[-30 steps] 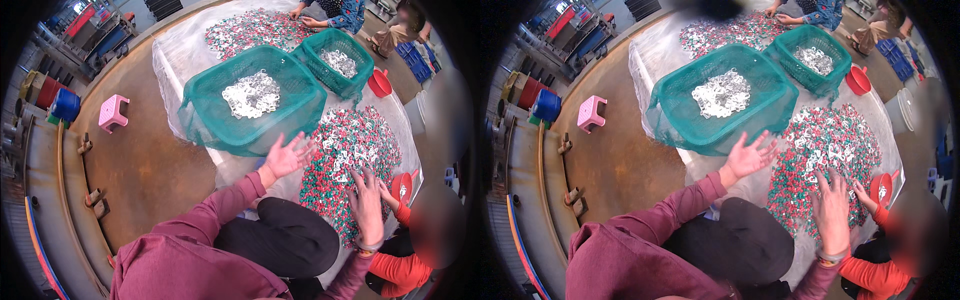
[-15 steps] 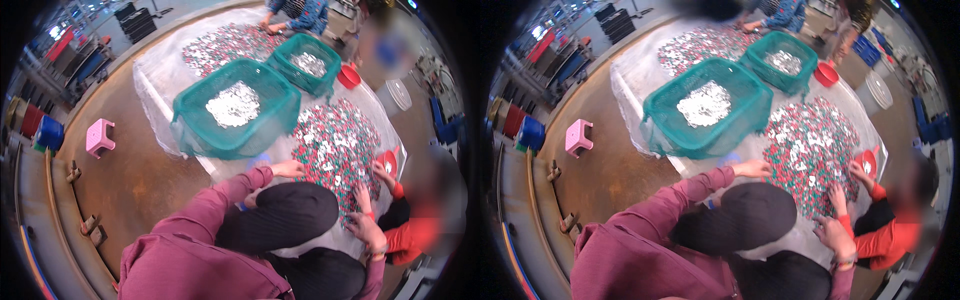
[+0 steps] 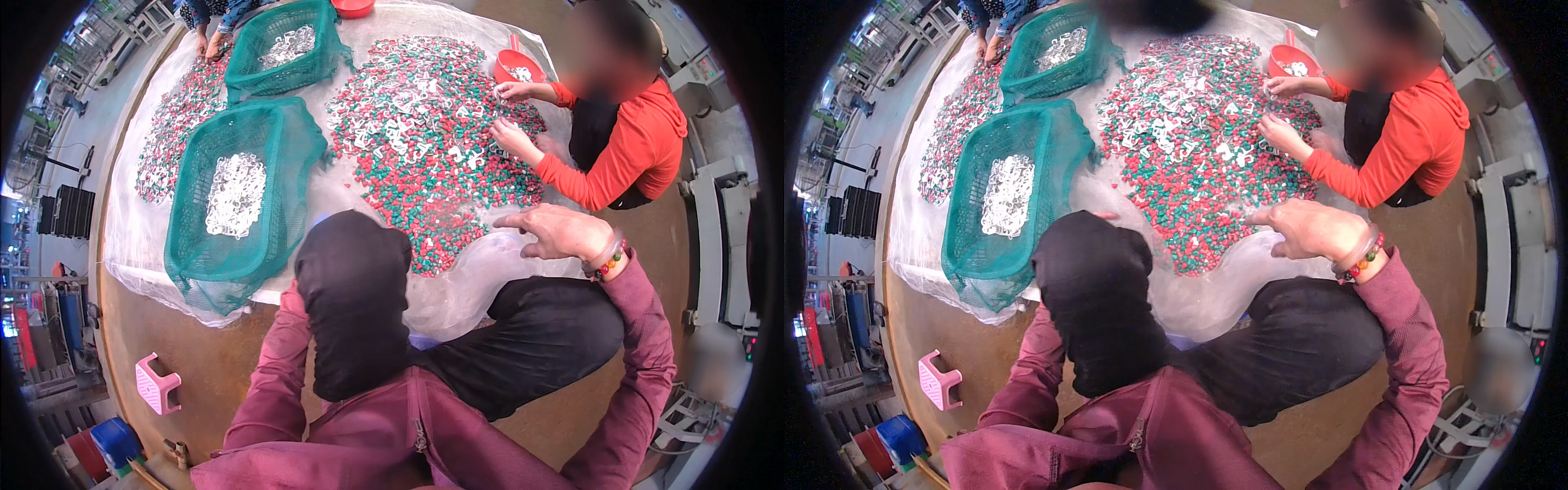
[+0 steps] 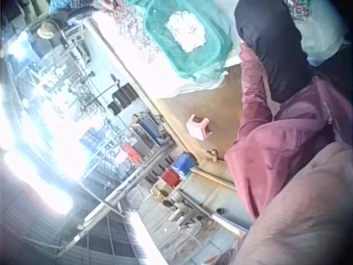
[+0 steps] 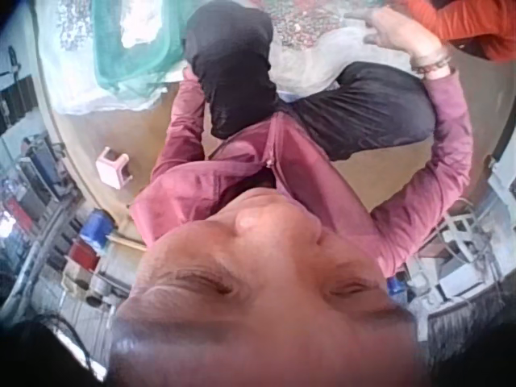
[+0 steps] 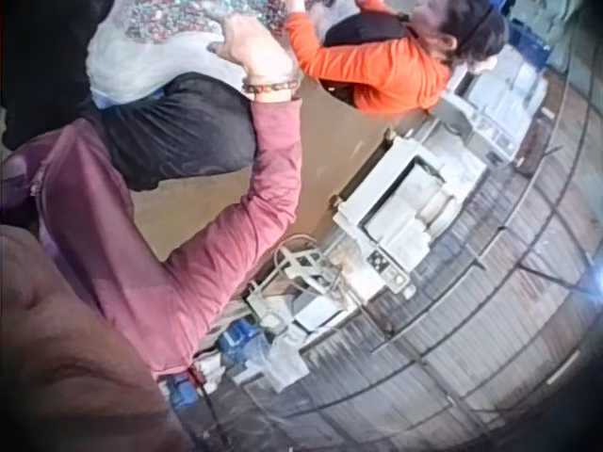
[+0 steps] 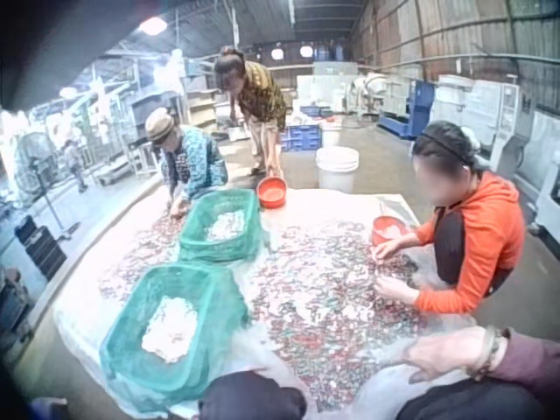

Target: The person sits on the floor and sorts small white plastic clips from a large mixed pile of red, green, and white plastic pieces. They pick the white clips by hand and place them into a green basket while another person works nearby.

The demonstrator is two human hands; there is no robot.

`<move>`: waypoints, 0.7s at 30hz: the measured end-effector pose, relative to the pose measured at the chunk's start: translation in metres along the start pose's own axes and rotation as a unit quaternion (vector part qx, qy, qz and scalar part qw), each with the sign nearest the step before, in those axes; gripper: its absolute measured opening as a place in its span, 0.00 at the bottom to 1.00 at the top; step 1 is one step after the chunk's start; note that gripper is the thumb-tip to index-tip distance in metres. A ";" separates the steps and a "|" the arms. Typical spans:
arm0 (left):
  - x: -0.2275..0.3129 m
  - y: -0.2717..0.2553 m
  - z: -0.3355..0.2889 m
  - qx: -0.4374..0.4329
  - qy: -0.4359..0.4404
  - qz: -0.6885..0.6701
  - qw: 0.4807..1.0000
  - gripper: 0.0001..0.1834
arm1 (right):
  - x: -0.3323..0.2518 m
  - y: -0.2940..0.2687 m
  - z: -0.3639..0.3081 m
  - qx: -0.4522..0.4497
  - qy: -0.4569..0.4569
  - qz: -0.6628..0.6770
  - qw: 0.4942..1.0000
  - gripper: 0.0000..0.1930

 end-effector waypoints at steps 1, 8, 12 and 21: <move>0.005 -0.005 0.001 0.007 0.005 0.001 1.000 0.17 | 0.010 0.000 0.003 0.007 -0.008 -0.015 1.000 0.39; 0.003 -0.016 -0.021 0.054 -0.015 0.016 0.998 0.18 | 0.103 0.089 0.057 -0.006 -0.005 -0.011 1.000 0.58; -0.015 -0.014 -0.050 0.090 -0.046 0.006 0.995 0.18 | 0.120 0.154 0.088 0.094 -0.024 0.022 0.995 0.35; -0.004 -0.020 -0.055 0.123 -0.064 0.099 0.985 0.19 | 0.124 0.101 -0.016 0.360 -0.045 0.204 0.909 0.10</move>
Point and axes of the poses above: each hand's wrist, its own z-axis towards the middle knuckle, its own y-axis out of the palm, x = y × z, the point moved 8 cm from there along z, towards the middle knuckle, and after that the axes turned 6 degrees about -y, right-handed, at the moved point
